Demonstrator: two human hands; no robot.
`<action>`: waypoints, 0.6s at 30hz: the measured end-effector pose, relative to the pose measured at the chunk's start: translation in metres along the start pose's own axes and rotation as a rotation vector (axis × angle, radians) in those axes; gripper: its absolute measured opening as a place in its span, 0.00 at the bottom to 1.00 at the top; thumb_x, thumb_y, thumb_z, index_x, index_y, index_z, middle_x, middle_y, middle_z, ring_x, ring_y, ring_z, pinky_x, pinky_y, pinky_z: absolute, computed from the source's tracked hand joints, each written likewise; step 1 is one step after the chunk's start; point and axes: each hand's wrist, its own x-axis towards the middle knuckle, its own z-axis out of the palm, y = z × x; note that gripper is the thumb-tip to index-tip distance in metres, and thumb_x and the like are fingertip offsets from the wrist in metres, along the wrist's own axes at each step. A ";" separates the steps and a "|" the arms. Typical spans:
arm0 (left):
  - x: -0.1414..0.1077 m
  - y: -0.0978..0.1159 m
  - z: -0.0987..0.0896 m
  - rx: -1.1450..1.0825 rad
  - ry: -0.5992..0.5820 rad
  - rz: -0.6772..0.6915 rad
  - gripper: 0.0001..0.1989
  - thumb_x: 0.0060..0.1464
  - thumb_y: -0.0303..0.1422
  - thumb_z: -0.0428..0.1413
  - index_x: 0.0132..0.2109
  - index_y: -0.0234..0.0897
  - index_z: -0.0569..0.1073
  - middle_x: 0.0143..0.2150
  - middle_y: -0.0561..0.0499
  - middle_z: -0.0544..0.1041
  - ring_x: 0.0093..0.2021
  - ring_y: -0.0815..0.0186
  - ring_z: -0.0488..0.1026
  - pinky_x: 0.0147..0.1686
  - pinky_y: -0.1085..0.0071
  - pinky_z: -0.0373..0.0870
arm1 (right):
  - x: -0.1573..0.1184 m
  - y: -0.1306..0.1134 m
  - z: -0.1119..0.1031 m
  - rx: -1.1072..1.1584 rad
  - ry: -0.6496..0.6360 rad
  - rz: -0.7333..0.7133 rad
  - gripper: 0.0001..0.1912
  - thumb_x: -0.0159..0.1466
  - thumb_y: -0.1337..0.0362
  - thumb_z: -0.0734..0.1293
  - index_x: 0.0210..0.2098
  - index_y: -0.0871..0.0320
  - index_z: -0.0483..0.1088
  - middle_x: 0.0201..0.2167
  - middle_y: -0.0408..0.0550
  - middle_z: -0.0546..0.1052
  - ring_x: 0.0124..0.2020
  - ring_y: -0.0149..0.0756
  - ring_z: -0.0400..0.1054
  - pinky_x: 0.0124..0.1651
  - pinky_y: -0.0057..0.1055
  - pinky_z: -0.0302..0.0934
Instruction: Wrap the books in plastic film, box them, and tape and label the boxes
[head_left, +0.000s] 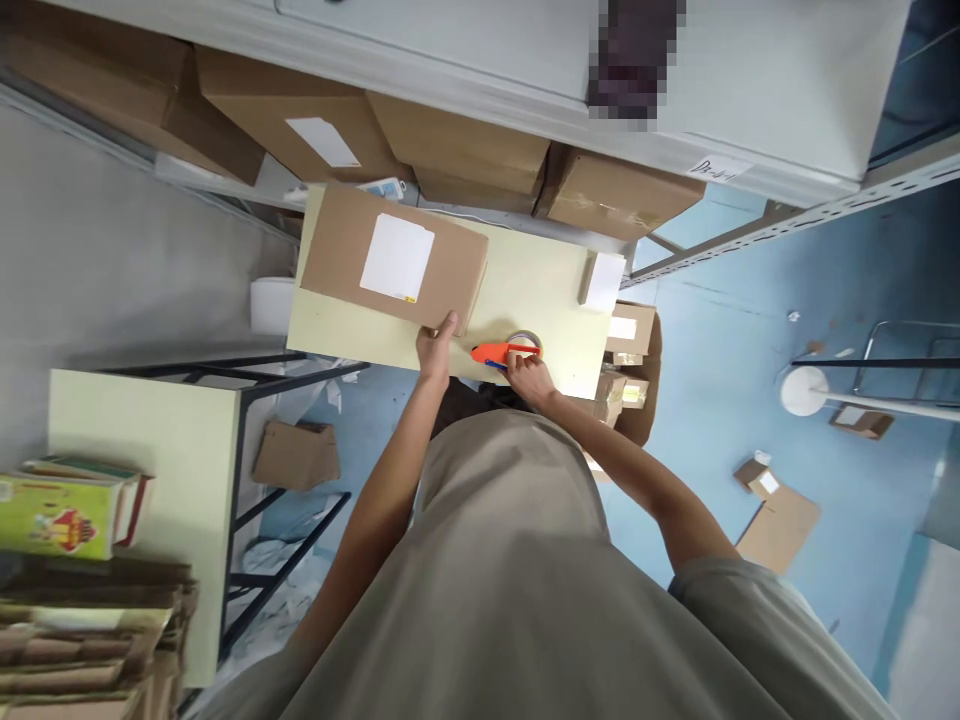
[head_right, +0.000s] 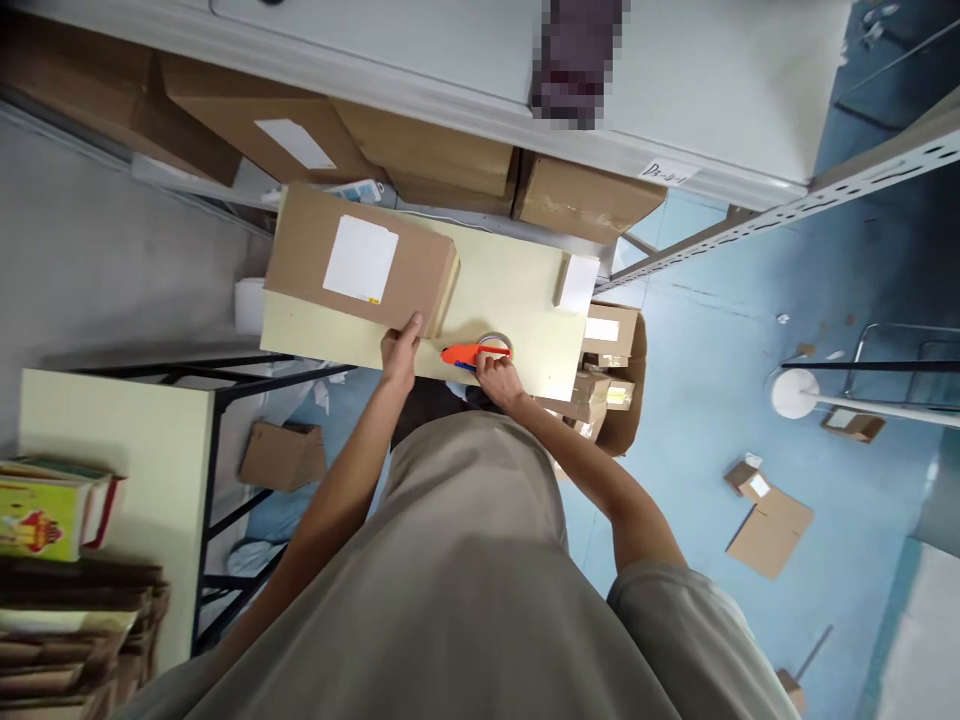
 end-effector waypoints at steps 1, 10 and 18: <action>-0.002 0.002 -0.016 -0.003 -0.002 -0.016 0.24 0.57 0.47 0.69 0.54 0.38 0.76 0.62 0.37 0.79 0.65 0.53 0.77 0.68 0.52 0.72 | 0.002 -0.007 0.004 0.004 0.041 -0.051 0.22 0.81 0.63 0.53 0.62 0.76 0.64 0.47 0.72 0.81 0.46 0.49 0.80 0.51 0.42 0.68; -0.005 0.021 -0.063 0.079 -0.016 -0.112 0.26 0.51 0.47 0.73 0.53 0.44 0.77 0.62 0.43 0.80 0.68 0.51 0.74 0.65 0.53 0.75 | 0.014 -0.020 0.026 0.062 0.316 -0.105 0.22 0.83 0.61 0.49 0.49 0.64 0.69 0.31 0.53 0.81 0.27 0.34 0.71 0.38 0.31 0.65; -0.004 0.020 -0.061 0.125 -0.037 -0.137 0.27 0.52 0.49 0.72 0.55 0.45 0.76 0.65 0.43 0.79 0.69 0.51 0.73 0.66 0.53 0.75 | -0.037 0.116 0.000 0.095 0.307 0.191 0.31 0.83 0.54 0.47 0.53 0.76 0.70 0.31 0.70 0.81 0.29 0.40 0.73 0.40 0.38 0.61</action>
